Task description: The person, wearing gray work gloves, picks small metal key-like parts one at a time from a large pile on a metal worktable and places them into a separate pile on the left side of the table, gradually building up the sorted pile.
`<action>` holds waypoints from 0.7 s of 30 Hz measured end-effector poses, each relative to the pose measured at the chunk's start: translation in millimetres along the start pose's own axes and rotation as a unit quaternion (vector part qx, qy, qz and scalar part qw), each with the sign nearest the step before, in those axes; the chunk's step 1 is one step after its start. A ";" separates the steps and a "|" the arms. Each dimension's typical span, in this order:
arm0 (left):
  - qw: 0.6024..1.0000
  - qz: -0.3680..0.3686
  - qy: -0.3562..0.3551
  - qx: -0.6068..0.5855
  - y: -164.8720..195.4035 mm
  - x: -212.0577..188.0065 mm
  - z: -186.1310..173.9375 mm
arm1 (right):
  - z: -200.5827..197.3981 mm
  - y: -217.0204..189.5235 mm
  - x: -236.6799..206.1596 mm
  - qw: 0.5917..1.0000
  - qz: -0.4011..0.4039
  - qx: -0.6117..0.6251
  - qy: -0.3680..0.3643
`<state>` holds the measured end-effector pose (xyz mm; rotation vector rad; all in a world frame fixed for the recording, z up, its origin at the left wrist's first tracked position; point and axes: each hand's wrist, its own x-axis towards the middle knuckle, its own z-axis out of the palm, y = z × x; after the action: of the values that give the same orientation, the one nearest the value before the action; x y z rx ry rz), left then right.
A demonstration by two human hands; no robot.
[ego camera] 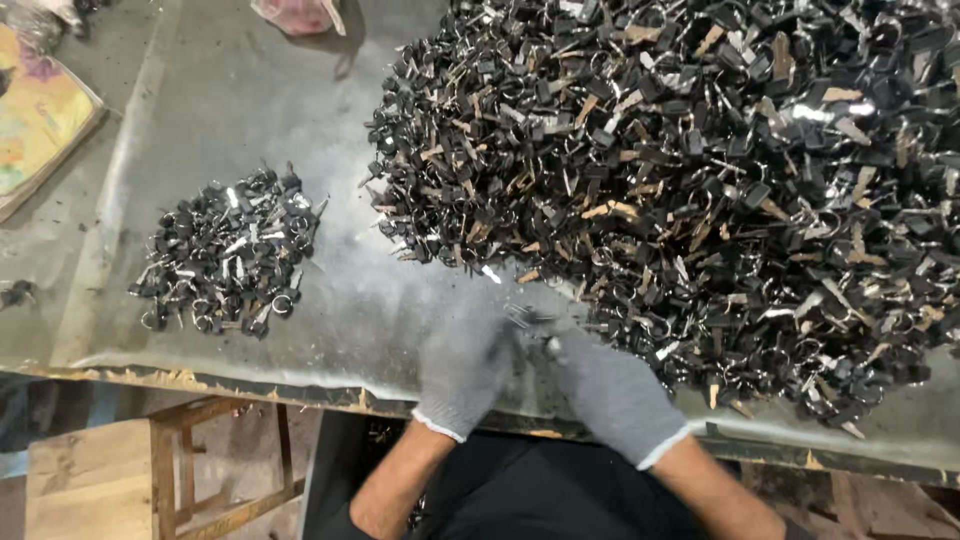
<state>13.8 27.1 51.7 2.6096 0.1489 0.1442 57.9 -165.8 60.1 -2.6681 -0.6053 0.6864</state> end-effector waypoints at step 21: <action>0.979 0.127 -0.032 -0.157 41.0 9.4 10.2 | 33.3 17.7 -2.3 0.987 -0.117 -0.105 0.036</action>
<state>27.7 -11.9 64.3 2.3034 -0.2156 0.1576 44.5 -175.6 26.1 -2.7334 -1.0019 0.4824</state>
